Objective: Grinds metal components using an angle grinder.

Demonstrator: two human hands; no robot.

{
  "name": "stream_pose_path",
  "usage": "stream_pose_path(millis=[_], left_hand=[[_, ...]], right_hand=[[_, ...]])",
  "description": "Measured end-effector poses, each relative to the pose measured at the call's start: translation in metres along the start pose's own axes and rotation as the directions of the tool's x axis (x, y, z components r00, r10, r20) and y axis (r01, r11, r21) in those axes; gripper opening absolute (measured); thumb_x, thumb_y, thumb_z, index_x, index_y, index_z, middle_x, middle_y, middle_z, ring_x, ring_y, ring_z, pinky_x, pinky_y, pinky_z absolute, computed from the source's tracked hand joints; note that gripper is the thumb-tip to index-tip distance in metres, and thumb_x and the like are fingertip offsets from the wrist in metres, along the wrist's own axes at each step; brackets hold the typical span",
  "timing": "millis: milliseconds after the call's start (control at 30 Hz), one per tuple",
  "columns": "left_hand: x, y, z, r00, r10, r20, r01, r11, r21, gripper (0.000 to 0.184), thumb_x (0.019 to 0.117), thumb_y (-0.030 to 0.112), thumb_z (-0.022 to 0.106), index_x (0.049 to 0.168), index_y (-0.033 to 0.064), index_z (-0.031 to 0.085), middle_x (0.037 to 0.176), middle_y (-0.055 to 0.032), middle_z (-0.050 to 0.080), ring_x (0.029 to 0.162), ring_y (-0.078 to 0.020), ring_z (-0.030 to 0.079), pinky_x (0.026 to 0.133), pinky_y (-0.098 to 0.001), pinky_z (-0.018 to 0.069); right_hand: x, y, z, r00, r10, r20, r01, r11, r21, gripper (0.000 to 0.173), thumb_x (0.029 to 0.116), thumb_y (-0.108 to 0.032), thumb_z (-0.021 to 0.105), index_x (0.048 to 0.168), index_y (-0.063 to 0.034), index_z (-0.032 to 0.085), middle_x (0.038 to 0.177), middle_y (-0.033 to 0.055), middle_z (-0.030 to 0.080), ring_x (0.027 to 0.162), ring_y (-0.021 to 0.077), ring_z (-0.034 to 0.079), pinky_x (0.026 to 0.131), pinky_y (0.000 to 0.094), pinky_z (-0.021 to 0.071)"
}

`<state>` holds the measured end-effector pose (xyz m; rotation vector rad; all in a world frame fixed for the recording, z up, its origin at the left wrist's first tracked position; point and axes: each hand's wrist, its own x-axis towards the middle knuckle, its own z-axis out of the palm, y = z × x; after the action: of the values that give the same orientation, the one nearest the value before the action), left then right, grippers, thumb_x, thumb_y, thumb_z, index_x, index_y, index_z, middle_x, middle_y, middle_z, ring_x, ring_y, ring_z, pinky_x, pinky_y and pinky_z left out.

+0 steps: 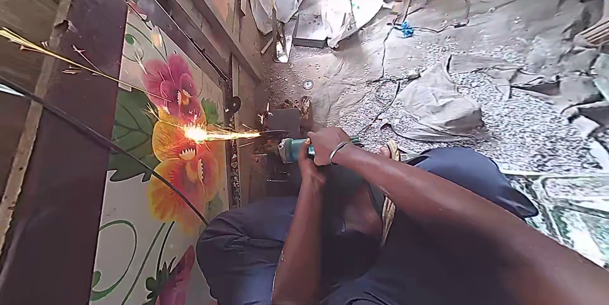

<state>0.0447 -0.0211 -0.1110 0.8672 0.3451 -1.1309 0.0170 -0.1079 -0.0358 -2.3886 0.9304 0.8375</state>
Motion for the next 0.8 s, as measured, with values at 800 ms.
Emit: stream_pose_path(millis=[800], left_hand=[[-0.010, 0.009, 0.011, 0.995, 0.041, -0.091, -0.036, 0.997, 0.063, 0.020, 0.1064, 0.021, 0.043, 0.116, 0.0056, 0.053, 0.092, -0.0114, 0.064, 0.079, -0.0204, 0.067, 0.070, -0.0376, 0.0590]], right_hand=[[-0.003, -0.001, -0.002, 0.999, 0.017, 0.032, -0.018, 1.000, 0.023, 0.061, 0.0724, -0.040, 0.080, 0.121, -0.0049, 0.067, 0.111, 0.0221, 0.070, 0.103, 0.0435, 0.068, 0.080, 0.0656, 0.0523]])
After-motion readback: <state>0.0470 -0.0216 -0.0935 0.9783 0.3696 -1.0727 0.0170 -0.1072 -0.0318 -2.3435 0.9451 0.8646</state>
